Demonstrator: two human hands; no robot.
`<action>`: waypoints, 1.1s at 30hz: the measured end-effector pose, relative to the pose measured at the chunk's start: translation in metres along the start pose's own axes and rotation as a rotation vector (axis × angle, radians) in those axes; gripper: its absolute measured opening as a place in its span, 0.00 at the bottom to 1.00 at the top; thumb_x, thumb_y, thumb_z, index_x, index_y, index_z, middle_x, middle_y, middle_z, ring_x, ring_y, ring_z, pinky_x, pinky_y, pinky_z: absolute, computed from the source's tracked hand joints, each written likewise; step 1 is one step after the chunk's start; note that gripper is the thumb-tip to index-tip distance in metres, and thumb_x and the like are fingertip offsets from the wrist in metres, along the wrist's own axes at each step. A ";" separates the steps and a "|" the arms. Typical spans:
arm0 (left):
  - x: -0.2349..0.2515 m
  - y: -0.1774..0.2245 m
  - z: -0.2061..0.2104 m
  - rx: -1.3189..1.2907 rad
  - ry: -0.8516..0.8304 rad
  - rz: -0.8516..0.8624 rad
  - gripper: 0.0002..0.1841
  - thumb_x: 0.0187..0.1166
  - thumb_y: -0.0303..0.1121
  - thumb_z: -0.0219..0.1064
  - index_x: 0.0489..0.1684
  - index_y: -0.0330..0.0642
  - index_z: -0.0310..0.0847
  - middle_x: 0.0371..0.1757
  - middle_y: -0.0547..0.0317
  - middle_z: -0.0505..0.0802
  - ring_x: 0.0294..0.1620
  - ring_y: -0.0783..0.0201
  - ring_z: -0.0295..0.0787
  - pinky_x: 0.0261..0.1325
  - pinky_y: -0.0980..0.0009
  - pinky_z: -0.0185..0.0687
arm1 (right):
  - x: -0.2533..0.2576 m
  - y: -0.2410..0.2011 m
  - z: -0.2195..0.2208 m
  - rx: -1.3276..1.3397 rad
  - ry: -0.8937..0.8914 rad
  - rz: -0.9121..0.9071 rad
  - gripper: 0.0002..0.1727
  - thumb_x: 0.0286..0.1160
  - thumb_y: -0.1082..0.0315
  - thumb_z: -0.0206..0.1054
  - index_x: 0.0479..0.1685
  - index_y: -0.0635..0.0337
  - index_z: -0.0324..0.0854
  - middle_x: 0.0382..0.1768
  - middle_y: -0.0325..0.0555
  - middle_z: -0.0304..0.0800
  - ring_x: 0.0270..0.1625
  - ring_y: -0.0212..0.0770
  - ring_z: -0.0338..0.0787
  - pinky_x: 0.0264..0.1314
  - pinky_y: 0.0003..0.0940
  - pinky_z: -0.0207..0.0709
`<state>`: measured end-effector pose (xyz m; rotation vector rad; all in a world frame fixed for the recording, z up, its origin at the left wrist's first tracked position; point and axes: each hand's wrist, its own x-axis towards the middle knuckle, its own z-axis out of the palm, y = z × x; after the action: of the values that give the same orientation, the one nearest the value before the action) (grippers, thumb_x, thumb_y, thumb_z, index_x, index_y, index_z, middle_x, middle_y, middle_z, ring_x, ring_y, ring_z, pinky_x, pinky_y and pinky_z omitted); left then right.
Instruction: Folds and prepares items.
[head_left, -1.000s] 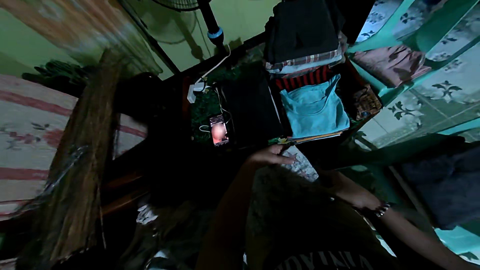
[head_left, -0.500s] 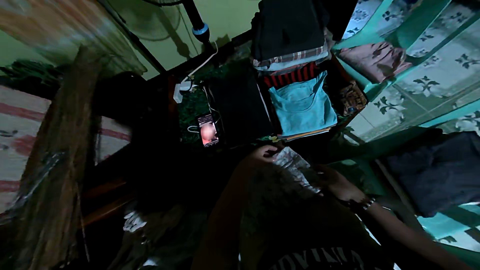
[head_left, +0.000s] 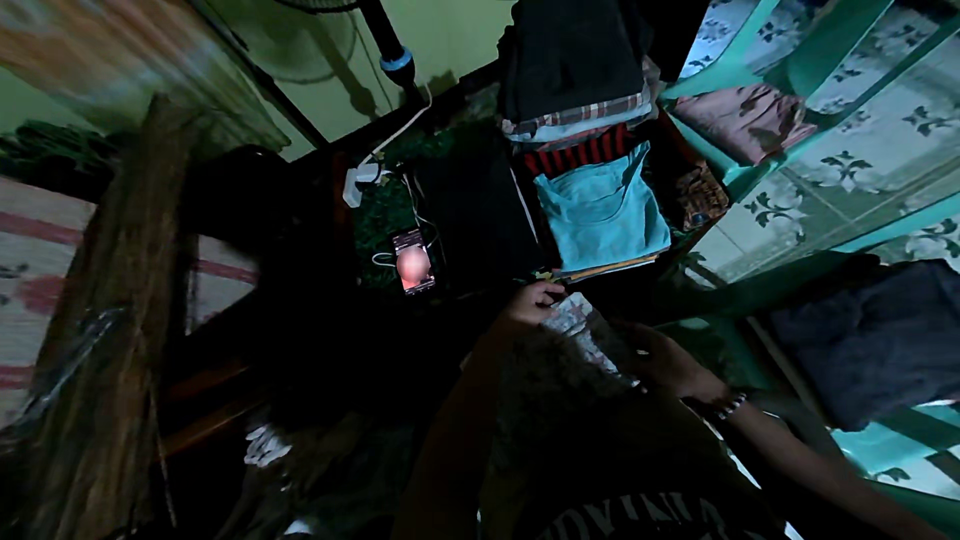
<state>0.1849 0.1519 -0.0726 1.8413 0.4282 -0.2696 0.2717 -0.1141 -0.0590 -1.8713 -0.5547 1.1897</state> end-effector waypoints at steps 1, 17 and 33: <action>0.000 -0.007 0.001 -0.021 0.019 0.037 0.30 0.75 0.15 0.67 0.81 0.34 0.69 0.62 0.33 0.88 0.60 0.47 0.87 0.65 0.53 0.82 | 0.000 0.002 -0.001 -0.057 0.004 -0.025 0.42 0.69 0.74 0.75 0.87 0.52 0.62 0.65 0.54 0.85 0.51 0.42 0.91 0.49 0.39 0.88; -0.140 -0.058 0.076 0.697 0.595 -0.393 0.36 0.85 0.54 0.57 0.92 0.51 0.60 0.93 0.47 0.60 0.93 0.39 0.51 0.86 0.30 0.49 | 0.056 -0.016 0.065 -0.821 0.061 -0.334 0.38 0.86 0.36 0.47 0.95 0.33 0.52 0.96 0.32 0.44 0.96 0.56 0.38 0.87 0.76 0.40; -0.180 -0.042 0.054 -0.445 0.846 -0.563 0.26 0.78 0.43 0.75 0.67 0.32 0.79 0.53 0.42 0.91 0.48 0.55 0.90 0.53 0.56 0.88 | 0.033 -0.025 0.032 -0.785 0.186 -0.250 0.29 0.83 0.57 0.61 0.85 0.42 0.72 0.87 0.53 0.64 0.84 0.62 0.69 0.74 0.62 0.72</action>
<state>0.0057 0.0833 -0.0548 1.2871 1.4712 0.2415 0.2600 -0.0636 -0.0625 -2.4223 -1.2333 0.6532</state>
